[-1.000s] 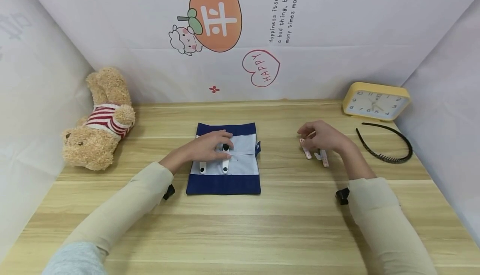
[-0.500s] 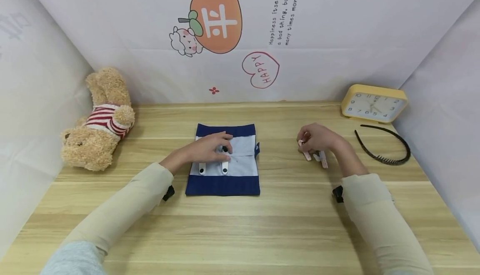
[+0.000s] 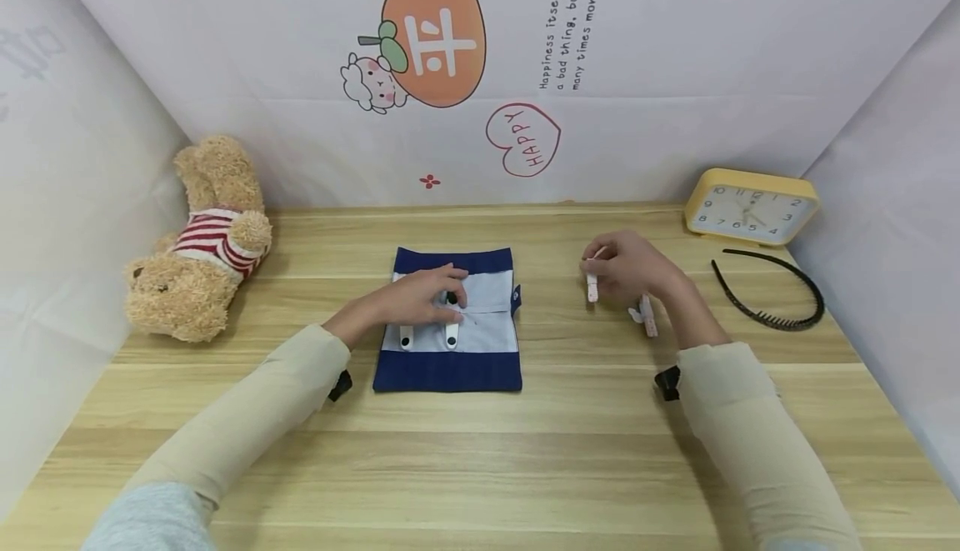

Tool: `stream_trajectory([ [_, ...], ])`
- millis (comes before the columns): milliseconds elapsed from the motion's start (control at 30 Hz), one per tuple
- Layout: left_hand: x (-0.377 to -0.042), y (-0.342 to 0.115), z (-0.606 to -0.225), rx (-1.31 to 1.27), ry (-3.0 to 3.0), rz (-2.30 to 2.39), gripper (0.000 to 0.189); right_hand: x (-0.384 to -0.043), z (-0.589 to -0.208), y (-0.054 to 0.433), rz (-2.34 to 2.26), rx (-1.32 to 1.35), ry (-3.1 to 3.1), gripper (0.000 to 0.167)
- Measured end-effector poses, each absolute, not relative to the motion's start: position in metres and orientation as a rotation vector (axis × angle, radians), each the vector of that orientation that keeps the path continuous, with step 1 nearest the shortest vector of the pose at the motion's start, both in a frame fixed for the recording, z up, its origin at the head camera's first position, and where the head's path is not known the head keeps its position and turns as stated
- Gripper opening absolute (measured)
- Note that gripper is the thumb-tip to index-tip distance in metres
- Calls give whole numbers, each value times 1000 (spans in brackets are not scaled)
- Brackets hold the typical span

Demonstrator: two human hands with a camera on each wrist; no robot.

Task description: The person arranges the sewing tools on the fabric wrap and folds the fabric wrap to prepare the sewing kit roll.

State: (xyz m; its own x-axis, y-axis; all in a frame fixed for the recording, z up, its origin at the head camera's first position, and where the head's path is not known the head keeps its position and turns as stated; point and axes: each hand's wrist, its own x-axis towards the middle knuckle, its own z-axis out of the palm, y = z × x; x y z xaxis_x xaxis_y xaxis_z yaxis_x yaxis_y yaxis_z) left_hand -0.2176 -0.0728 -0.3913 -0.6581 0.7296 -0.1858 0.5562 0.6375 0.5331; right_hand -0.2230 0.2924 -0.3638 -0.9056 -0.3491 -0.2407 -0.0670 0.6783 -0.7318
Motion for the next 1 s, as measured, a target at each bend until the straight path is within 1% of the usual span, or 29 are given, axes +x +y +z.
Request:
stream_trajectory([
  [167, -218, -72, -391, 1003, 2467, 621, 18, -224, -360, 283, -1141, -303, 2506, 35],
  [533, -218, -73, -391, 974, 2451, 639, 16, -228, -356, 260, -1265, -265, 2460, 36],
  [767, -217, -72, -391, 965, 2444, 648, 14, -232, -357, 248, -1354, -227, 2468, 41],
  [867, -217, -72, -390, 965, 2444, 653, 14, -235, -357, 242, -1419, -242, 2499, 39],
  [1000, -216, -72, -389, 965, 2441, 661, 14, -238, -356, 233, -1518, -272, 2522, 31],
])
